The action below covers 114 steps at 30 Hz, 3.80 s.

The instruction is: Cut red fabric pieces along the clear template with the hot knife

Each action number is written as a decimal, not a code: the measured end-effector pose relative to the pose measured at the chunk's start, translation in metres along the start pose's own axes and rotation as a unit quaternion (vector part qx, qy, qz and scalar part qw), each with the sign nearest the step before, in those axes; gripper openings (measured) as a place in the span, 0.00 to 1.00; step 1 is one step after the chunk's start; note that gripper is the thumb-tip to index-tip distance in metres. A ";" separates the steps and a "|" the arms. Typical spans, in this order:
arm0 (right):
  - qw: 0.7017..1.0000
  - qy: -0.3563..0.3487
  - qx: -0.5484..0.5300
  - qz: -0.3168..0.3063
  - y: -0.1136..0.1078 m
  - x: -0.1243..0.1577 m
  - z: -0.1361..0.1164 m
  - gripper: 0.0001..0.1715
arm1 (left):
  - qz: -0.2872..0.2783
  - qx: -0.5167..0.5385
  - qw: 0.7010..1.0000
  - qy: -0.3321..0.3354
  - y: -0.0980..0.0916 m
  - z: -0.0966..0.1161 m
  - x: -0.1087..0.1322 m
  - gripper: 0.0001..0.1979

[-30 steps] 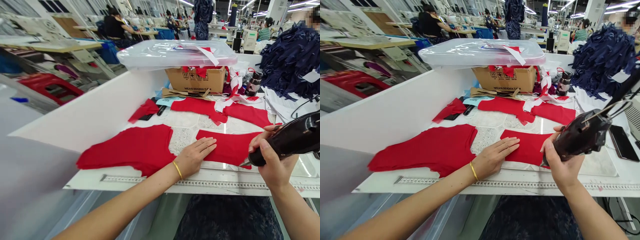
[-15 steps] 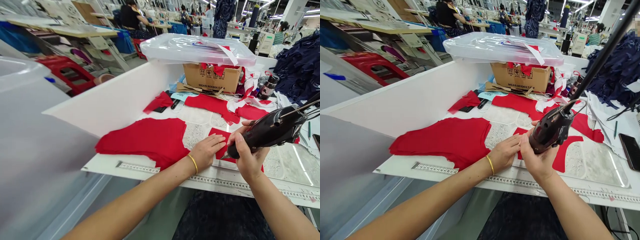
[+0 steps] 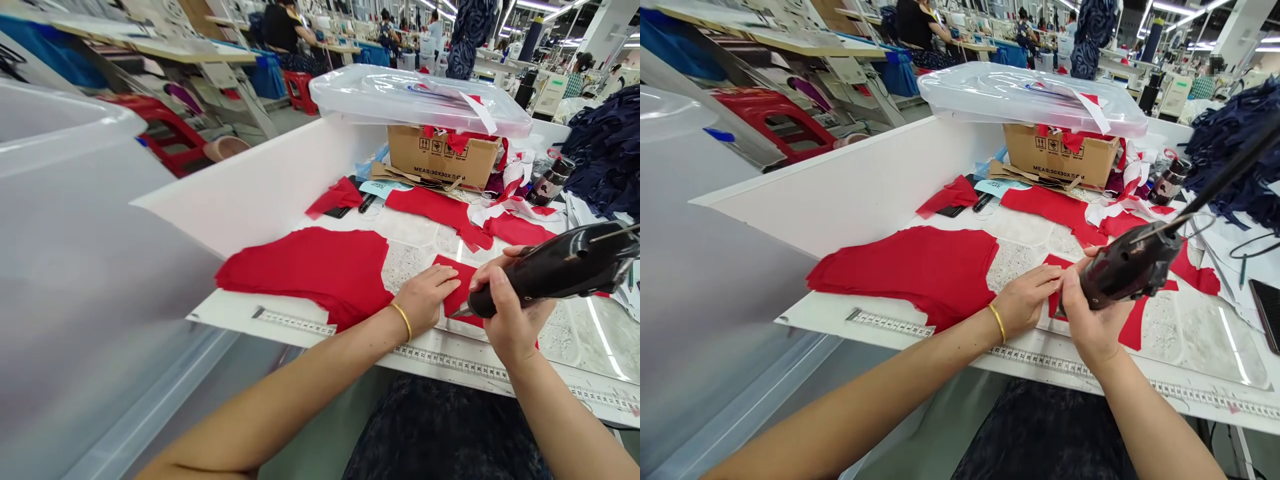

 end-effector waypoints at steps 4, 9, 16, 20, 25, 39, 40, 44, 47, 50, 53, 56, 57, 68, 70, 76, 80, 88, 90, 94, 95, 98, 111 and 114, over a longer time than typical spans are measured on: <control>1.000 0.001 -0.007 -0.005 -0.015 -0.006 -0.006 0.13 | 0.015 -0.023 1.000 -0.004 0.000 -0.002 0.001 0.23; 1.000 0.007 -0.005 0.008 -0.023 -0.008 -0.001 0.11 | 0.013 -0.028 0.999 -0.013 0.000 -0.002 0.001 0.23; 1.000 0.013 -0.009 0.018 -0.030 -0.010 -0.009 0.13 | 0.018 -0.038 0.999 -0.002 0.001 -0.003 0.002 0.24; 0.999 0.002 -0.007 0.038 -0.041 -0.017 -0.014 0.13 | 0.030 -0.046 0.999 0.004 0.002 -0.004 0.003 0.23; 0.998 -0.006 0.005 0.057 -0.046 -0.018 -0.012 0.12 | 0.047 -0.056 0.997 0.015 0.001 -0.003 0.003 0.23; 0.996 0.008 0.032 0.087 -0.074 -0.030 -0.028 0.18 | 0.050 -0.050 0.997 0.019 0.000 -0.005 0.005 0.25; 0.995 0.009 0.034 0.088 -0.076 -0.030 -0.028 0.18 | 0.051 -0.051 0.997 0.022 0.000 -0.006 0.005 0.25; 0.995 0.010 0.035 0.092 -0.079 -0.027 -0.024 0.18 | 0.050 -0.054 0.997 0.027 0.001 -0.006 0.004 0.24; 0.994 0.010 0.038 0.098 -0.078 -0.025 -0.022 0.16 | 0.041 -0.061 0.997 0.025 0.000 -0.005 0.004 0.25; 0.995 0.010 0.031 0.097 -0.078 -0.027 -0.025 0.16 | 0.029 -0.073 0.996 0.035 -0.005 -0.002 0.004 0.25; 0.995 0.008 0.019 0.094 -0.079 -0.031 -0.028 0.17 | 0.005 -0.080 0.995 0.054 -0.014 0.001 0.006 0.26; 0.995 -0.009 0.017 0.096 -0.075 -0.037 -0.026 0.17 | -0.026 -0.084 0.994 0.068 -0.023 0.004 0.010 0.28; 0.996 -0.014 0.015 0.092 -0.072 -0.039 -0.023 0.16 | -0.035 -0.087 0.993 0.073 -0.025 0.004 0.011 0.28; 0.999 -0.002 -0.027 0.031 0.002 -0.046 0.025 0.14 | -0.040 -0.088 0.990 0.106 -0.021 0.002 0.028 0.27; 0.999 -0.001 -0.039 0.031 0.016 -0.049 0.032 0.13 | -0.037 -0.087 0.990 0.105 -0.020 0.003 0.029 0.26; 0.998 0.005 -0.045 0.044 0.050 -0.058 0.050 0.14 | -0.035 -0.091 0.991 0.094 -0.020 0.005 0.031 0.24; 0.998 0.007 -0.038 0.044 0.060 -0.061 0.057 0.16 | -0.044 -0.093 0.991 0.083 -0.020 0.007 0.031 0.23; 0.998 0.002 -0.050 0.034 0.067 -0.059 0.063 0.16 | -0.014 -0.109 0.989 0.097 -0.021 0.010 0.030 0.20; 0.998 0.005 -0.045 0.032 0.068 -0.059 0.066 0.16 | -0.019 -0.109 0.989 0.093 -0.021 0.010 0.030 0.20; 0.998 0.011 -0.038 0.043 0.068 -0.059 0.071 0.14 | -0.031 -0.108 0.990 0.086 -0.021 0.010 0.030 0.21; 0.998 0.012 -0.038 0.044 0.068 -0.058 0.071 0.14 | -0.035 -0.106 0.990 0.085 -0.021 0.010 0.030 0.21; 0.998 0.016 -0.048 0.029 0.065 -0.055 0.065 0.15 | -0.032 -0.104 0.990 0.084 -0.022 0.011 0.029 0.22; 0.998 0.023 -0.054 -0.007 0.060 -0.034 0.054 0.12 | -0.011 -0.081 0.993 0.091 -0.021 0.012 0.031 0.19; 0.998 0.019 -0.054 -0.014 0.057 -0.032 0.049 0.12 | 0.001 -0.076 0.993 0.086 -0.023 0.012 0.031 0.21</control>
Point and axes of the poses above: each hand's wrist, its own x-axis away from the middle knuckle, its own y-axis out of the palm, z = x × y, the point moved 1 cm from there along -x, towards the middle knuckle, and after that the axes turned 14 degrees about z, right-handed, at the moved point
